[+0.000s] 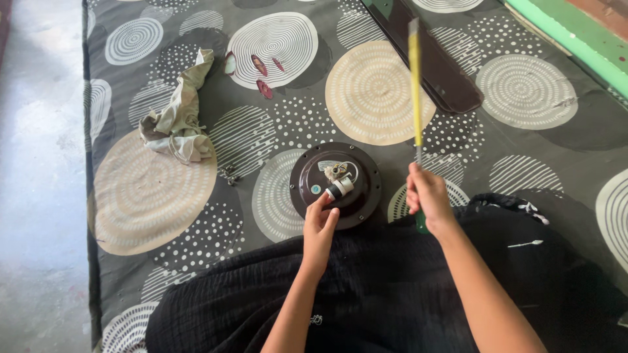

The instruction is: The person disassembles an electric fan by removing a fan blade and then using a screwdriver to loosen screws on the motor housing. They handle the fan blade, motor housing, and screws, placing them on the mattress.

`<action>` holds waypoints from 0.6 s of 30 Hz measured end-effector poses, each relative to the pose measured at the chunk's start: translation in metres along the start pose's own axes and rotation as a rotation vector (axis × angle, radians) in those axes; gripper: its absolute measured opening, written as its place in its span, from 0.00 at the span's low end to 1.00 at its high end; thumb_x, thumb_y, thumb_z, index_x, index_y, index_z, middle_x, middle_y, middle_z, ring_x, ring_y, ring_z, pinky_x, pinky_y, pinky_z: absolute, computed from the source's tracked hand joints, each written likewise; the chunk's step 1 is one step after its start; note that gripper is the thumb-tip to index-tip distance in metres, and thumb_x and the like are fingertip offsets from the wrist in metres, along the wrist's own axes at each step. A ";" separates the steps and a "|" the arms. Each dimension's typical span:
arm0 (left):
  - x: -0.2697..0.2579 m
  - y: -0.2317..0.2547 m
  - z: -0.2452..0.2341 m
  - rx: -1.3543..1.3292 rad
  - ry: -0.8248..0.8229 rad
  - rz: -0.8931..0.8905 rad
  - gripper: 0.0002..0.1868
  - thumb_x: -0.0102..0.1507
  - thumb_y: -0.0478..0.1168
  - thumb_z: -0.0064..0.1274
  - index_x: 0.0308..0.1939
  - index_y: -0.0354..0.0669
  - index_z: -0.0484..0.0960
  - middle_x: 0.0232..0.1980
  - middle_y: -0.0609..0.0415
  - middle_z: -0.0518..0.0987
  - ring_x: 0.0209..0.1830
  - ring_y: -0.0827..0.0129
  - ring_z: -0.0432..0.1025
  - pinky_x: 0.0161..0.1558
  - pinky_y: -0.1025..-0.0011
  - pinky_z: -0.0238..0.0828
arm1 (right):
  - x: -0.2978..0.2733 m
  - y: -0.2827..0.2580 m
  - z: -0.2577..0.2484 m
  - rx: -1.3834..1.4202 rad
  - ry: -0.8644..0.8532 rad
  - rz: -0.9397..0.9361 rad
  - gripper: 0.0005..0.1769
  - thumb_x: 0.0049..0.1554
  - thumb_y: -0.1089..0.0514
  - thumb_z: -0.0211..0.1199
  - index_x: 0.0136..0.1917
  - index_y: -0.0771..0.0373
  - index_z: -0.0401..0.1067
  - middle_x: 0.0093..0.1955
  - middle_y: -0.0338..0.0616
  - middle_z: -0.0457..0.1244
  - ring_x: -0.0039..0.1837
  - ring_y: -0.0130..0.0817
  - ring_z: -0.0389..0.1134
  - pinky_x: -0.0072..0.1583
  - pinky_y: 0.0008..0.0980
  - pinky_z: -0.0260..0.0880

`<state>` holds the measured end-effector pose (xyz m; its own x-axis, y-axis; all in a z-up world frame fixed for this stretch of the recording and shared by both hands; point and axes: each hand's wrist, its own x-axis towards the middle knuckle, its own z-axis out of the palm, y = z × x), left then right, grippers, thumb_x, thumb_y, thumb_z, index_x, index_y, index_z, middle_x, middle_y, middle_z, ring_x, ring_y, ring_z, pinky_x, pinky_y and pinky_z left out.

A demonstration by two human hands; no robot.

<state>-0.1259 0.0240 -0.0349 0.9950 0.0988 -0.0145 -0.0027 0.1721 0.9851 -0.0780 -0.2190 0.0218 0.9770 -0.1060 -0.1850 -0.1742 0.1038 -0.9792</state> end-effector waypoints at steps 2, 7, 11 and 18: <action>-0.004 0.002 0.002 -0.065 -0.055 0.002 0.29 0.70 0.37 0.52 0.76 0.43 0.69 0.57 0.61 0.71 0.48 0.78 0.69 0.52 0.73 0.70 | -0.007 -0.007 -0.010 -0.006 0.005 -0.021 0.23 0.65 0.42 0.56 0.35 0.58 0.63 0.23 0.31 0.52 0.24 0.20 0.54 0.27 0.23 0.57; -0.010 0.019 0.006 -0.193 -0.237 -0.363 0.36 0.67 0.43 0.46 0.77 0.64 0.50 0.38 0.59 0.77 0.30 0.79 0.67 0.37 0.77 0.68 | -0.022 -0.029 0.000 -0.297 -0.150 -0.119 0.19 0.62 0.43 0.56 0.39 0.59 0.70 0.28 0.27 0.57 0.26 0.18 0.54 0.27 0.22 0.56; -0.007 0.022 0.004 -0.244 0.040 -0.237 0.26 0.68 0.41 0.49 0.70 0.39 0.71 0.32 0.59 0.74 0.28 0.78 0.65 0.31 0.76 0.63 | -0.056 -0.032 0.023 -0.636 -0.318 -0.184 0.23 0.64 0.43 0.56 0.37 0.61 0.70 0.25 0.33 0.58 0.26 0.22 0.58 0.29 0.29 0.59; 0.009 0.063 -0.133 -0.490 1.073 0.005 0.17 0.64 0.28 0.35 0.54 0.42 0.74 0.27 0.63 0.64 0.23 0.79 0.58 0.30 0.81 0.59 | -0.082 -0.006 0.017 -1.219 -0.256 -0.503 0.24 0.62 0.38 0.54 0.37 0.58 0.71 0.24 0.43 0.63 0.28 0.42 0.67 0.31 0.44 0.63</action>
<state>-0.1301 0.1660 0.0038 0.4023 0.8339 -0.3777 -0.2772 0.5042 0.8179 -0.1552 -0.1940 0.0442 0.9388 0.3285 0.1035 0.3412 -0.8460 -0.4097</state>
